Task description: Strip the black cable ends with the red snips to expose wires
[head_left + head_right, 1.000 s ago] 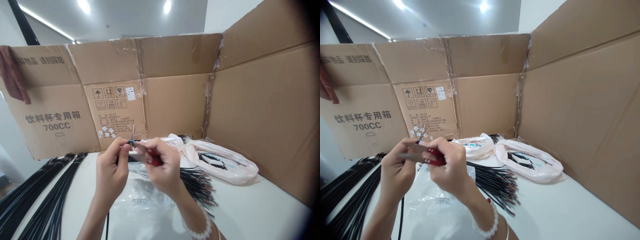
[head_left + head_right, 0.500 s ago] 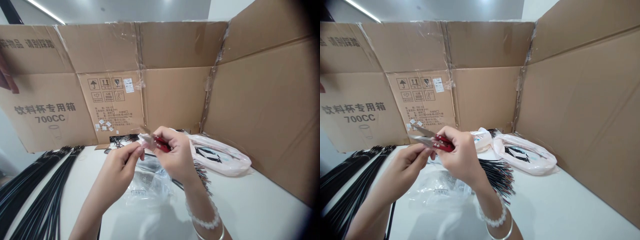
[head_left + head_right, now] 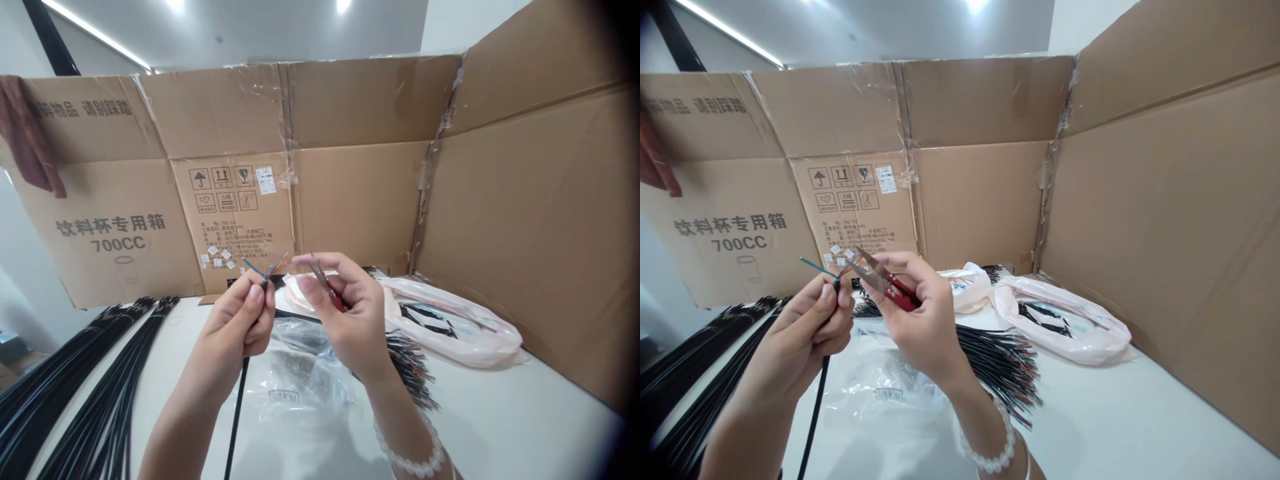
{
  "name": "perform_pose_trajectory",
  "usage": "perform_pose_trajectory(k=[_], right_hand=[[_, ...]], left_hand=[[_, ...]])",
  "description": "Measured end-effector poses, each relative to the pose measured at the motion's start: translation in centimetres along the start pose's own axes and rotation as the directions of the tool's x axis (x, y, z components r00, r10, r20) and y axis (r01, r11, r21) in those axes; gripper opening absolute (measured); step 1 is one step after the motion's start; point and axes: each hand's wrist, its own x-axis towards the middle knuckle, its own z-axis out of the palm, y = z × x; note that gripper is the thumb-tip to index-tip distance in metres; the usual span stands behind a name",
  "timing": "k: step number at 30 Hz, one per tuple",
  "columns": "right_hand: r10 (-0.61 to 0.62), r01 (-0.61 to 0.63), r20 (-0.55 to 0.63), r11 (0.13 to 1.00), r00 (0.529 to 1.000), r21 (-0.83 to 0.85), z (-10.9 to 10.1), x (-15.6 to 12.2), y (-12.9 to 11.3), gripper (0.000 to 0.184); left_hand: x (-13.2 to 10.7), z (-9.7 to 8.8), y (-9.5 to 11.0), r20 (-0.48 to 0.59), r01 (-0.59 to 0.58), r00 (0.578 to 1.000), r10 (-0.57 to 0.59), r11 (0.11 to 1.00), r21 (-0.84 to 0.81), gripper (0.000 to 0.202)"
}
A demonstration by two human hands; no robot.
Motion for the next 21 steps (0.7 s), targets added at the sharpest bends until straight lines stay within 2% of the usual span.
perform_pose_trajectory(k=[3,8,13,18,21], right_hand=[[-0.09,0.09,0.01,0.994,0.996,-0.063,0.1,-0.4,0.2,0.014],[-0.21,0.218,0.059,0.953,0.976,-0.211,0.0,-0.7,-0.1,0.022],[-0.185,0.203,0.092,0.942,0.979,-0.267,-0.4,-0.6,-0.5,0.014],[-0.101,0.123,0.117,0.971,0.988,-0.204,-0.8,-0.4,-0.5,0.013],[-0.072,0.096,0.124,0.975,0.99,-0.199,-1.0,-0.3,-0.5,0.01]], left_hand=[[-0.2,0.2,0.1,0.017,0.063,0.998,-0.062,0.996,-0.064,0.03],[-0.5,0.3,0.1,0.017,0.068,0.997,-0.069,0.997,0.045,0.032],[-0.7,0.1,0.3,0.029,0.022,0.999,-0.026,0.993,0.114,0.033],[-0.7,0.0,0.3,0.034,-0.057,0.998,0.053,0.988,0.146,0.035],[-0.6,-0.3,0.2,0.034,-0.091,0.996,0.085,0.971,0.222,0.037]])
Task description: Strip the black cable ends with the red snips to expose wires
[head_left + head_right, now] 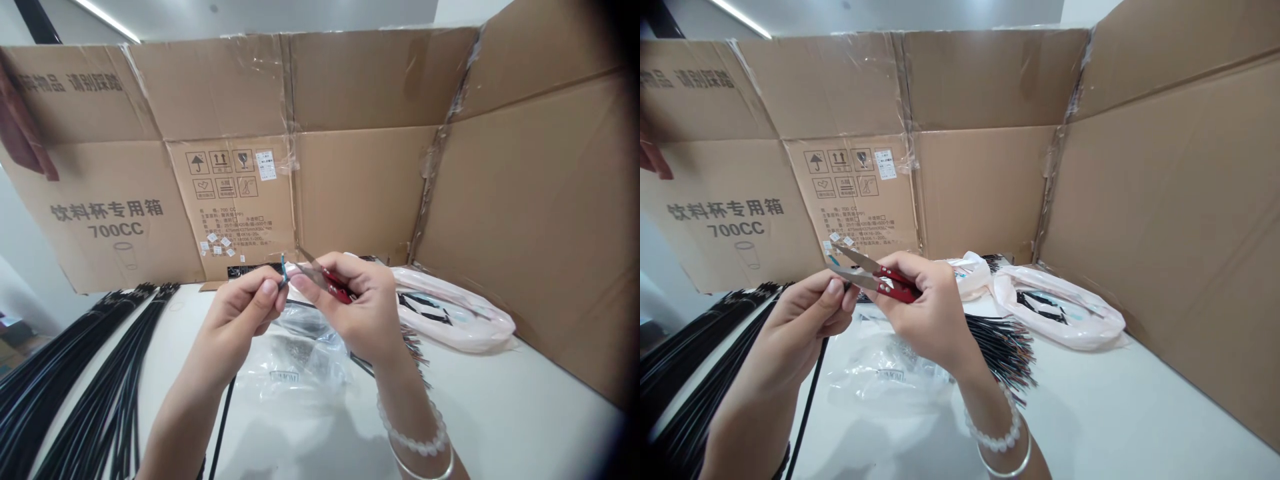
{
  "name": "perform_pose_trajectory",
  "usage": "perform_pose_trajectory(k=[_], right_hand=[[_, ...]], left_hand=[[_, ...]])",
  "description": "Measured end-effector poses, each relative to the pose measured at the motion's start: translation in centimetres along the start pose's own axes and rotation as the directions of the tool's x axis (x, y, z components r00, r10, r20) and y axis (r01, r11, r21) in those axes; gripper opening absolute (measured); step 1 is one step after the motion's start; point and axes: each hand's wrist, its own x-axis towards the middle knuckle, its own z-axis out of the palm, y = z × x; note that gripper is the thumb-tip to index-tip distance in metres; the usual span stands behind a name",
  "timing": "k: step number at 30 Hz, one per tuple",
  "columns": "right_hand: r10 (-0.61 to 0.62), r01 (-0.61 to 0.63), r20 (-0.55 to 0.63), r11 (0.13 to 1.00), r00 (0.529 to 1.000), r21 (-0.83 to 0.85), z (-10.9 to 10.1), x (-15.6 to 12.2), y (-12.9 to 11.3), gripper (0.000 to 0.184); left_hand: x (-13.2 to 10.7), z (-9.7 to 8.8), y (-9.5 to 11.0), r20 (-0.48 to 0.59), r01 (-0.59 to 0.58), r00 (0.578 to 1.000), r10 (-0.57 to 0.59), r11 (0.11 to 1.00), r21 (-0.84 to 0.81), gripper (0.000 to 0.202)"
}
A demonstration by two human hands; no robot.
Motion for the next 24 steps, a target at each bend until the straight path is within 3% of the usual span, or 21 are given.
perform_pose_trajectory(k=[6,14,21,24], right_hand=[[-0.072,0.075,0.024,0.983,0.997,-0.167,0.0,0.0,0.2,0.004],[-0.07,0.073,0.103,0.997,0.992,-0.024,0.6,0.1,1.3,0.02],[0.12,-0.137,0.099,0.973,0.988,0.187,1.3,0.5,1.7,0.003],[0.156,-0.17,0.086,0.965,0.984,0.197,1.4,0.7,1.7,0.005]], left_hand=[[0.3,-1.2,0.2,0.078,0.074,0.993,-0.086,0.987,0.145,0.043],[0.2,-1.7,0.6,0.167,0.174,0.969,-0.183,0.982,0.067,0.044],[0.4,-1.7,0.3,0.171,0.278,0.946,-0.274,0.96,0.001,0.047],[0.6,-1.9,0.0,0.166,0.283,0.945,-0.281,0.959,0.012,0.046]])
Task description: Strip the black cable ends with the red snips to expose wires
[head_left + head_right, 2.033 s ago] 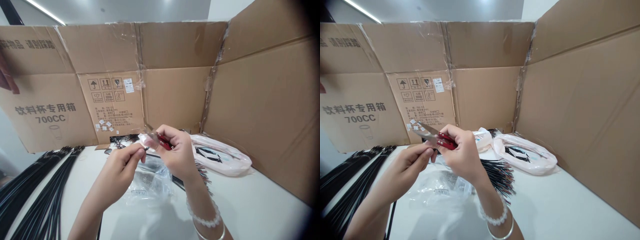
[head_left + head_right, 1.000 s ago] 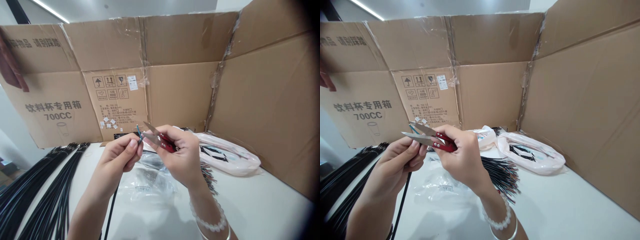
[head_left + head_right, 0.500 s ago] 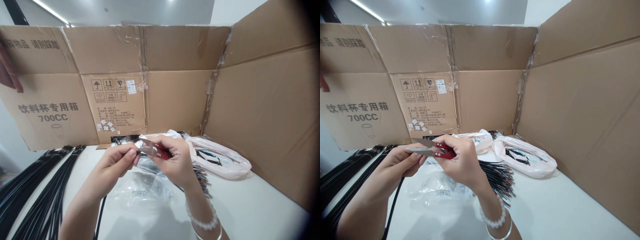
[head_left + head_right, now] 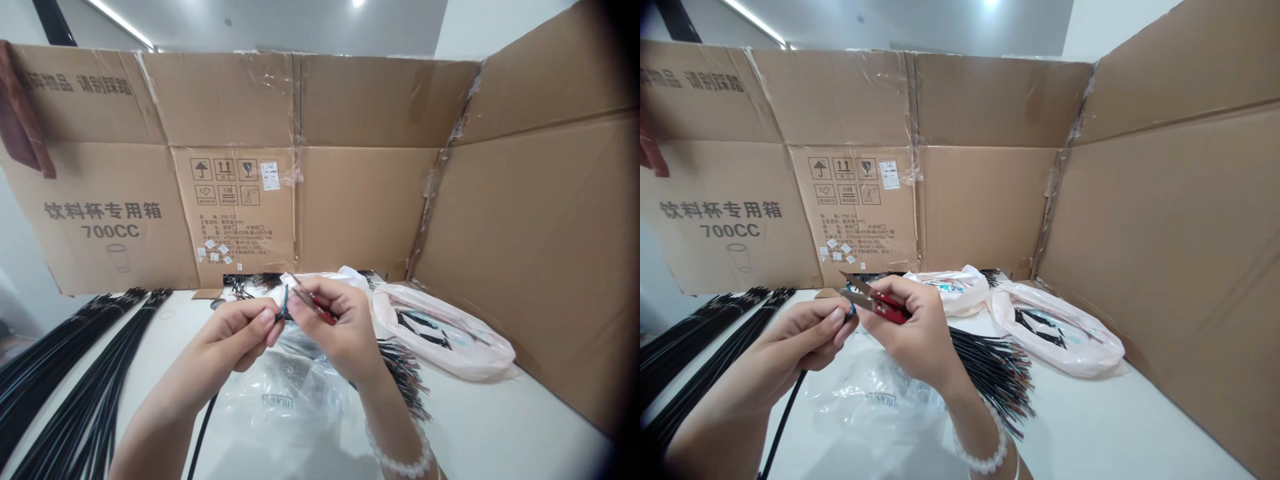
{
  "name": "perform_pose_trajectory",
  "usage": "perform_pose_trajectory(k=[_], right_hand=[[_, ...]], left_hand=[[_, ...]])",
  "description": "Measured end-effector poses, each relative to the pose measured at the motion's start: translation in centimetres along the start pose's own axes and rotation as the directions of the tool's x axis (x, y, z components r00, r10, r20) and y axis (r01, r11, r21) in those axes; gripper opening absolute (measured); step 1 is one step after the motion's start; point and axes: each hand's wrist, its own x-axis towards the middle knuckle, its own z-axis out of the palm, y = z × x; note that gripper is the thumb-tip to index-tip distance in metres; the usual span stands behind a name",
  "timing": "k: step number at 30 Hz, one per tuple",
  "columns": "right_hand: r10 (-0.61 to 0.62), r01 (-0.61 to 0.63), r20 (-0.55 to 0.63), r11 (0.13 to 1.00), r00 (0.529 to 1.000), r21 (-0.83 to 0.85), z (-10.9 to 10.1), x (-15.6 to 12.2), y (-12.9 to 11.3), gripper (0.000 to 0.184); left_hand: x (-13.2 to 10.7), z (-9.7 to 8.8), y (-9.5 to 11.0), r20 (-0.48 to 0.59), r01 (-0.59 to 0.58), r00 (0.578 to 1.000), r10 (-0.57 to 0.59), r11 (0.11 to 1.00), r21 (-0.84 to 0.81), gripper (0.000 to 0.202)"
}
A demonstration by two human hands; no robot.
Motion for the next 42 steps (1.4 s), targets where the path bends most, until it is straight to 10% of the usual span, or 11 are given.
perform_pose_trajectory(k=[7,22,33,42], right_hand=[[-0.284,0.275,-0.001,0.93,0.959,-0.244,-0.7,0.0,0.5,0.026],[-0.076,0.076,-0.049,0.997,0.996,-0.003,-2.3,1.7,1.8,0.004],[0.071,-0.085,0.051,0.933,0.996,0.349,-2.2,3.1,2.7,0.012],[0.147,-0.46,0.545,0.735,0.825,0.498,-2.2,3.5,6.7,0.047]], left_hand=[[0.1,0.1,-0.4,0.005,0.014,1.0,-0.014,0.999,0.035,0.044],[2.5,0.0,-0.8,0.008,0.119,0.993,-0.119,0.988,-0.096,0.047],[3.0,-0.6,-1.5,0.218,0.3,0.95,-0.225,0.855,-0.423,0.044],[1.8,2.6,-1.5,0.35,0.383,0.904,-0.246,0.829,-0.407,0.034]])
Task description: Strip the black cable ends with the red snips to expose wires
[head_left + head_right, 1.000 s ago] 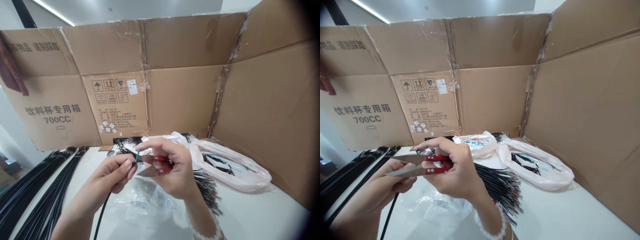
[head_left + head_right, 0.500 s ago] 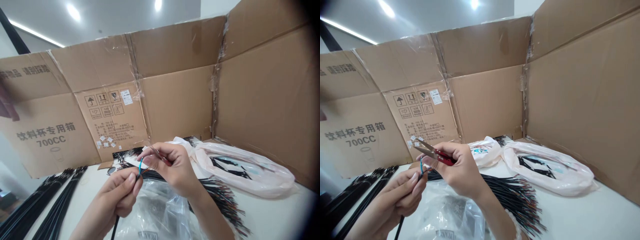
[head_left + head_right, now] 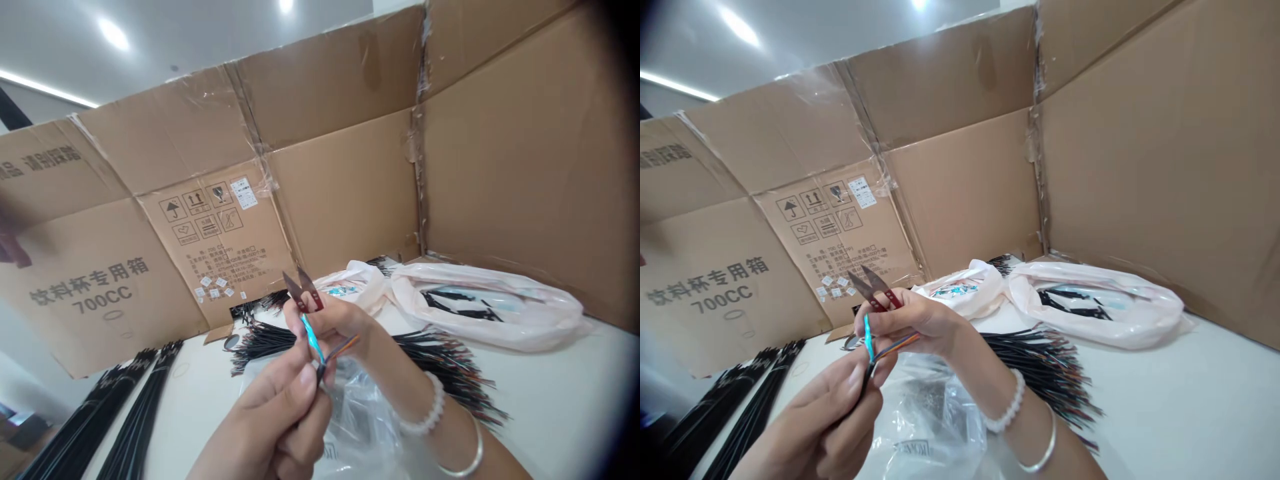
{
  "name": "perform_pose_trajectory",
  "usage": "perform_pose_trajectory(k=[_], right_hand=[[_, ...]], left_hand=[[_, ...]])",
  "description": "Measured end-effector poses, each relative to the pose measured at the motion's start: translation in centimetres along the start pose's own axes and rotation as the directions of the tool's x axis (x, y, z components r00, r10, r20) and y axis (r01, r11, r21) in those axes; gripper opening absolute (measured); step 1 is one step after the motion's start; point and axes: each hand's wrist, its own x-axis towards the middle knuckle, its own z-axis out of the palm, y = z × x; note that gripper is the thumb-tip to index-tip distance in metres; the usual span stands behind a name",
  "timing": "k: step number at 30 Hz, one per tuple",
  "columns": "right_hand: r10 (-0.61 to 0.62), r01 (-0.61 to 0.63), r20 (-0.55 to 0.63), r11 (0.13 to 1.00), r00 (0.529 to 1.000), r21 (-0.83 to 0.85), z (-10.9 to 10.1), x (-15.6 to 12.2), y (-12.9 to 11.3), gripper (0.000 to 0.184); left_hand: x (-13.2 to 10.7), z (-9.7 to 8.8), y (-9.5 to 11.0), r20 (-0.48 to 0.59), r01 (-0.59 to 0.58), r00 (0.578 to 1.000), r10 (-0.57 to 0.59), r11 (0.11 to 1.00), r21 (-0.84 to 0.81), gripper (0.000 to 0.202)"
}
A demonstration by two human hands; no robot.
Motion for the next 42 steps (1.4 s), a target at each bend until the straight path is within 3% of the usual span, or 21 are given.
perform_pose_trajectory(k=[2,4,5,6,8,10,12,15,18,21,26,29,31,35,38,42], right_hand=[[0.001,-0.002,-0.029,0.999,1.0,-0.037,-0.5,0.2,0.2,0.051],[-0.026,0.016,-0.105,0.996,0.994,-0.09,-1.1,0.1,-0.2,0.049],[-0.053,0.034,-0.161,0.992,0.986,-0.118,-1.3,-0.1,-0.6,0.046],[-0.09,0.058,-0.225,0.988,0.97,-0.147,-1.5,-0.3,-1.1,0.043],[-0.191,0.119,-0.368,0.971,0.91,-0.209,-1.5,-0.7,-2.0,0.038],[-0.301,0.18,-0.489,0.943,0.818,-0.279,-0.8,-0.9,-2.4,0.035],[-0.38,0.184,-0.541,0.906,0.75,-0.381,0.6,-1.0,-2.3,0.034],[-0.423,0.086,-0.543,0.838,0.726,-0.538,3.1,-1.0,-1.7,0.035],[-0.42,0.073,-0.574,0.845,0.703,-0.53,4.7,-0.7,-1.2,0.042],[-0.399,0.144,-0.618,0.895,0.678,-0.421,4.9,-0.4,-1.2,0.041],[-0.334,0.159,-0.662,0.937,0.671,-0.312,4.6,-0.2,-1.3,0.026],[-0.35,0.189,-0.63,0.932,0.694,-0.31,4.6,-0.2,-1.1,0.023],[-0.382,0.211,-0.595,0.917,0.707,-0.337,4.6,-0.2,-1.0,0.019],[-0.459,0.23,-0.531,0.868,0.712,-0.441,4.7,-0.3,-1.1,0.014],[-0.505,0.23,-0.485,0.823,0.714,-0.519,4.5,-0.6,-1.4,0.014],[-0.507,0.146,-0.437,0.76,0.743,-0.633,3.8,-1.3,-2.2,0.011]], left_hand=[[0.4,-0.2,-0.1,-0.053,-0.035,0.998,0.044,0.986,0.164,0.038],[0.8,-0.9,0.1,-0.169,-0.117,0.962,0.215,0.882,0.456,0.044],[0.9,-1.4,0.2,-0.242,-0.136,0.904,0.351,0.775,0.617,0.045],[1.0,-1.8,0.3,-0.301,-0.12,0.81,0.503,0.645,0.755,0.044],[1.0,-2.3,0.4,-0.336,-0.01,0.559,0.758,0.411,0.911,0.036],[0.9,-2.5,0.4,-0.281,0.092,0.357,0.891,0.266,0.96,0.029],[0.9,-2.4,0.2,-0.178,0.143,0.243,0.954,0.146,0.979,0.024],[1.0,-1.9,0.0,0.022,0.213,0.156,0.987,-0.055,0.976,0.019],[1.1,-1.5,-0.1,0.211,0.298,0.108,0.972,-0.234,0.925,0.017],[1.2,-1.2,-0.3,0.29,0.326,0.114,0.95,-0.311,0.893,0.015],[1.2,-1.4,-0.4,0.279,0.303,0.119,0.953,-0.303,0.904,0.016],[1.1,-1.7,-0.3,0.19,0.268,0.115,0.975,-0.215,0.939,0.016],[1.1,-1.9,-0.1,0.073,0.217,0.145,0.987,-0.104,0.971,0.019],[1.1,-2.0,0.0,-0.182,0.054,0.313,0.932,0.174,0.983,0.027],[1.3,-1.8,-0.1,-0.295,-0.058,0.435,0.851,0.353,0.934,0.03],[1.1,-1.7,0.3,-0.353,-0.228,0.681,0.641,0.644,0.731,0.046]])
